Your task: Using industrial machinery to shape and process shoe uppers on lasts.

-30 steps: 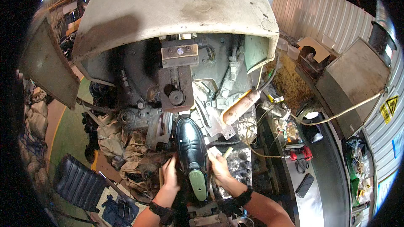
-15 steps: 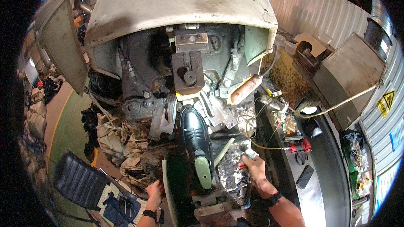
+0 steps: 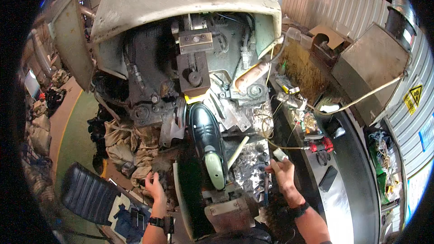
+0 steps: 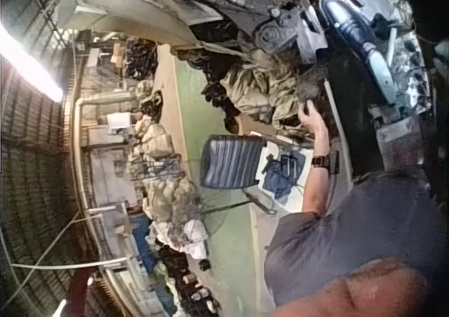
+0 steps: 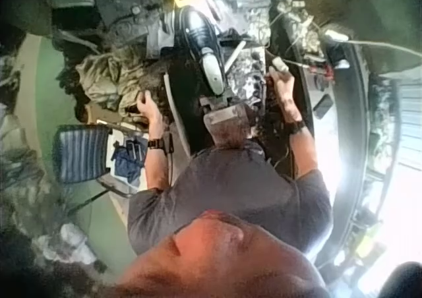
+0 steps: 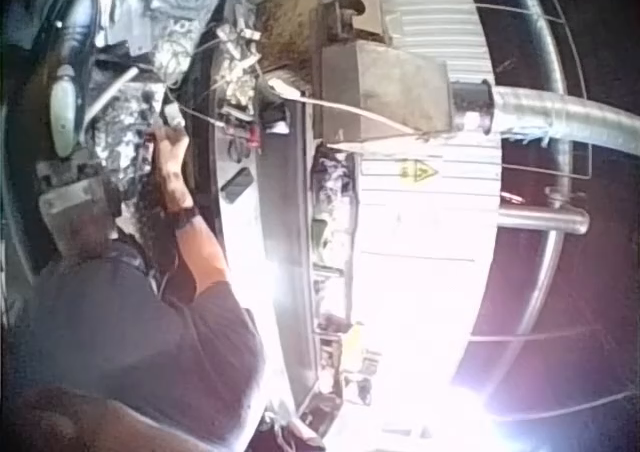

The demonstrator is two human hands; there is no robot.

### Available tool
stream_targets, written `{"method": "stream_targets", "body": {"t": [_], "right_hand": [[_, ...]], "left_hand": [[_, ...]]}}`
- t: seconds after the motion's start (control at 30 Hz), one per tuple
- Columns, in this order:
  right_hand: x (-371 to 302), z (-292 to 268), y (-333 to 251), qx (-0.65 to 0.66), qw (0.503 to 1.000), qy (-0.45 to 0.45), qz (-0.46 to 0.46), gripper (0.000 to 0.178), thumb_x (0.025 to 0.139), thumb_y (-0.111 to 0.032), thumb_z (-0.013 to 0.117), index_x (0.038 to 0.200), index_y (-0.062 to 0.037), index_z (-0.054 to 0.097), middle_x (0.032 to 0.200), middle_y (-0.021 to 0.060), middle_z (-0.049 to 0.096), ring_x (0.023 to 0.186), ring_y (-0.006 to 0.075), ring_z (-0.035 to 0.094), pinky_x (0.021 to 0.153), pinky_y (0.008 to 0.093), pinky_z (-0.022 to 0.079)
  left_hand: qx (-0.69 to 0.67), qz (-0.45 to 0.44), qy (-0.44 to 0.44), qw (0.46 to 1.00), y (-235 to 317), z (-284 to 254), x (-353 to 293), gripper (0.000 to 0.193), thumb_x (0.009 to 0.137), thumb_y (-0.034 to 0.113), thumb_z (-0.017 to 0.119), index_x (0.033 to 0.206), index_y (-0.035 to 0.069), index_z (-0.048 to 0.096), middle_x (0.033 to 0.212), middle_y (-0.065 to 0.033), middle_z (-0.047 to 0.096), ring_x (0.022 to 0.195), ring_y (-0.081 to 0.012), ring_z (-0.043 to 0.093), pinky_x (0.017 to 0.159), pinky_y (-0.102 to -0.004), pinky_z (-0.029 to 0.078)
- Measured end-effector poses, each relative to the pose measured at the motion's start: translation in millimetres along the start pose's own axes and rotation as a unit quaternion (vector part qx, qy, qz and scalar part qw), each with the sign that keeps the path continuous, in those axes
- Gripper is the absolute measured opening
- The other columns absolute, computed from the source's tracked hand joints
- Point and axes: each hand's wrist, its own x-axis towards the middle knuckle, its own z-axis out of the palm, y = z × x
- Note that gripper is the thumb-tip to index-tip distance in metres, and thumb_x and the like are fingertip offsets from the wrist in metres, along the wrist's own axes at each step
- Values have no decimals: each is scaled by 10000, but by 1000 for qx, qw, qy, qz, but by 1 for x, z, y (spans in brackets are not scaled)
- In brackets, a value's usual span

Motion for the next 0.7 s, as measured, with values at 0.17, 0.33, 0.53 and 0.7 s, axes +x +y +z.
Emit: {"method": "stream_targets", "body": {"t": [0.17,0.33,0.53,0.7], "right_hand": [[30,21,14,-137,982,-85,-102,246,973,-158,665,944,82,621,745,107,704,655,140,660,601,262,524],[18,47,6,-418,875,-131,-208,306,891,-257,741,848,32,650,754,197,704,692,339,708,611,426,535],[6,47,-2,-519,815,-162,-200,292,906,-288,681,1048,-33,664,846,241,708,838,425,702,793,498,564],[1,44,-6,-525,813,-155,-198,307,909,-289,673,1082,-37,644,862,244,707,836,444,697,784,508,567]], "left_hand": [[-197,71,-302,930,122,0,-60,333,983,123,632,1235,-94,611,1164,-175,687,1069,-242,672,971,-338,511],[-281,19,-455,845,195,28,-135,564,973,92,631,1466,-65,405,1450,-212,506,1340,-264,489,1141,-362,355],[13,382,-253,889,203,49,-198,1098,677,66,833,1545,16,162,1450,-276,396,1336,-385,436,1143,-445,341],[-16,295,-313,902,199,48,-198,987,711,-1,708,1543,50,179,1541,-299,275,1465,-448,254,1218,-483,220]]}}
